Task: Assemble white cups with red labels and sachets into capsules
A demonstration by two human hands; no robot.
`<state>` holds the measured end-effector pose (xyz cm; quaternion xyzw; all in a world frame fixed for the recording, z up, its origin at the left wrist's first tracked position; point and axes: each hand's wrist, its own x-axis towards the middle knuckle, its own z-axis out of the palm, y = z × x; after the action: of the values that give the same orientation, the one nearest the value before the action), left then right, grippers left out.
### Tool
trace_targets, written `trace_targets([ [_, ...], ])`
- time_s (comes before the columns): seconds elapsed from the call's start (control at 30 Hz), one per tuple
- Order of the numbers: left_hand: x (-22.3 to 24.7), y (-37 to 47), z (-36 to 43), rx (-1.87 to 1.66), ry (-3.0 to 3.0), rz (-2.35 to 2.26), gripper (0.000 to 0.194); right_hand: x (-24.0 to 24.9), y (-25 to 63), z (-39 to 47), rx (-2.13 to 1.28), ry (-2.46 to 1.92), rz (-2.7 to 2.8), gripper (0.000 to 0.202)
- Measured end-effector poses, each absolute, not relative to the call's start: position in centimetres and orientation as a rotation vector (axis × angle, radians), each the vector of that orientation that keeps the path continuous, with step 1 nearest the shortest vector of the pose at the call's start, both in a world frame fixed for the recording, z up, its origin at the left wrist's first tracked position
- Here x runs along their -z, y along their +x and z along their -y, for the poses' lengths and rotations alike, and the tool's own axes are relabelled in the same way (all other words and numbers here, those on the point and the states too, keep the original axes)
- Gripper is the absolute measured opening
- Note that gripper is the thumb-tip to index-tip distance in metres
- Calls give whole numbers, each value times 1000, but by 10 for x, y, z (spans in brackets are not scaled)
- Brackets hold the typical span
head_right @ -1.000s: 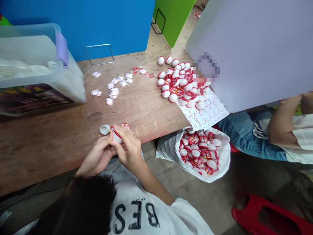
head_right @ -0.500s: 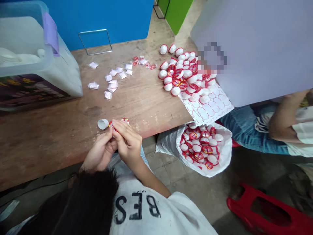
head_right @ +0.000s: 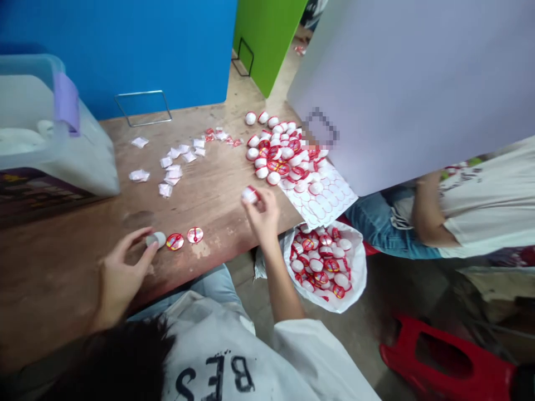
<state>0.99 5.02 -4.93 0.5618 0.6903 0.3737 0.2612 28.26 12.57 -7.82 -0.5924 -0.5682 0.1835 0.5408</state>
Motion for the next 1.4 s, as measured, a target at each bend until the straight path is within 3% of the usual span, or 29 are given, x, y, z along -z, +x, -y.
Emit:
trace_targets([
  [0.1,82,-14,-59,-882,1927,-1829,55,82,358,-187,-112,-1672,1260,38],
  [0.17,102,-23,-62,-747,2052,-1868,61,82,398,-223,60,-1834,1254,30],
  [0.37,120,-27,-65,-771,2122,-1921,36,83,453,-281,209,-1984,1180,20],
  [0.57,102,-19,-63,-810,1791,-2052,36,95,460,-290,142,-2005,1262,20],
  [0.83,88,-7,-49,-768,1471,-2104,39,95,384,-231,167,-1780,1381,28],
  [1.03,76,-7,-44,-667,1559,-2131,32,95,272,-146,-601,-1371,1985,25],
  [1.13,75,-11,-41,-699,1584,-2134,33,95,234,-121,-802,-1259,2184,24],
  [1.27,76,-16,-38,-767,1627,-2119,34,96,213,-134,-770,-1320,2259,23],
  [1.4,75,-19,-35,-854,1620,-2087,34,94,221,-205,-613,-1590,2133,29],
])
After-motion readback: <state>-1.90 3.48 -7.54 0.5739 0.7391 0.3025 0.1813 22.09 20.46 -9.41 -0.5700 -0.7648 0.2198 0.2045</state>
